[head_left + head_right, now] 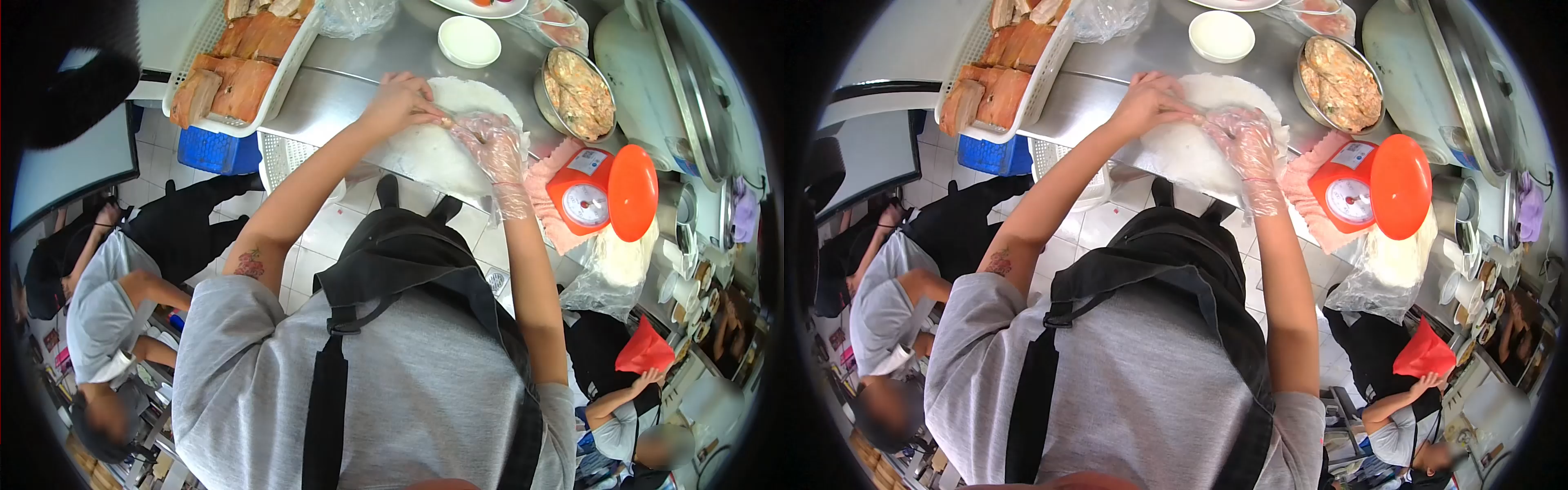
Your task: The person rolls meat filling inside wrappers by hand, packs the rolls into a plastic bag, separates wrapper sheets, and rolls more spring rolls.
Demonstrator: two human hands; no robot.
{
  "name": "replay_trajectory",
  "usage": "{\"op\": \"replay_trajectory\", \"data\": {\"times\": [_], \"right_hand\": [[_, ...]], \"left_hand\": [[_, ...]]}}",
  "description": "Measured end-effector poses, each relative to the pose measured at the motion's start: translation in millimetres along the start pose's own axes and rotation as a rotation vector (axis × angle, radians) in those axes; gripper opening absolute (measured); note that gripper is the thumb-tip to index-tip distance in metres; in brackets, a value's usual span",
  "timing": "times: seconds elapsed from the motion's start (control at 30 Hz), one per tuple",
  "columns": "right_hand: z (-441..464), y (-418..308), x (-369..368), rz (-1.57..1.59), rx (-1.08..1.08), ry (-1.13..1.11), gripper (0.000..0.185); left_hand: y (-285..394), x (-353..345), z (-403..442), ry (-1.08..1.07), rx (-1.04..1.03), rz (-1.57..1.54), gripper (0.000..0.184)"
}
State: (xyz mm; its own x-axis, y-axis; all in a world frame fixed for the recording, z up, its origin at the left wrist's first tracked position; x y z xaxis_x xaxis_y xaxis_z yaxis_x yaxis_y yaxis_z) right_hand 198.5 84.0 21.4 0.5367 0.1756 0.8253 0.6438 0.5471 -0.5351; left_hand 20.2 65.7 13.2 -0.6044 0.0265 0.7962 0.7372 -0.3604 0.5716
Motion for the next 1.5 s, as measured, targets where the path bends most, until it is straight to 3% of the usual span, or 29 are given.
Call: {"op": "replay_trajectory", "data": {"times": [0.17,0.27,0.37,0.47,0.8,0.97,1.07,1.3,1.5], "right_hand": [[17.9,-4.6,-14.3,-0.029,0.116,-0.066,0.026],[26.4,-10.5,-25.2,-0.077,0.048,-0.146,0.033],[29.4,-24.9,-31.8,-0.04,0.137,-0.036,0.026],[30.3,-28.0,-42.5,-0.068,0.086,-0.062,0.025],[43.4,-51.7,-53.1,-0.07,0.038,-0.088,0.025],[39.2,-40.7,-53.0,0.012,-0.042,-0.111,0.026],[18.8,-21.8,-34.9,-0.062,0.014,0.005,0.027],[-24.3,44.8,11.4,-0.224,-0.061,-0.061,0.029],[-49.4,67.5,26.6,-0.129,-0.067,0.012,0.027]], "left_hand": [[-7.5,-7.5,0.5,0.069,0.019,0.049,0.02],[-10.6,0.7,-7.0,0.142,-0.001,0.04,0.024],[-21.1,19.0,-26.2,0.206,0.095,0.061,0.027],[-32.3,18.3,-40.5,0.114,0.185,0.158,0.025],[-28.5,26.2,-27.2,0.118,0.036,0.196,0.016],[-26.4,21.8,-33.1,0.132,0.049,0.151,0.018],[-25.7,24.6,-37.0,0.096,0.075,0.148,0.02],[-27.6,25.5,-36.6,0.092,0.075,0.169,0.021],[-29.5,26.8,-39.7,0.021,0.13,0.199,0.03]]}}
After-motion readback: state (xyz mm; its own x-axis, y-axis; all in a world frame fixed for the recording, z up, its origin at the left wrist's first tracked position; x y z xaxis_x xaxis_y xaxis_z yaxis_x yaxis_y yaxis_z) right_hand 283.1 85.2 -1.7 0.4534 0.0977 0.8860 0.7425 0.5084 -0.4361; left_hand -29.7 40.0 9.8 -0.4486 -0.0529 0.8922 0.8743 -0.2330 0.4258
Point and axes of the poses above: each hand's wrist, its own z-axis towards the middle knuckle, its own x-axis out of the back of the hand, y = z × x, the point moved 7 cm from there along z, towards the middle knuckle, and after that the axes turned 1 degree about -x, right-handed, at the moved point
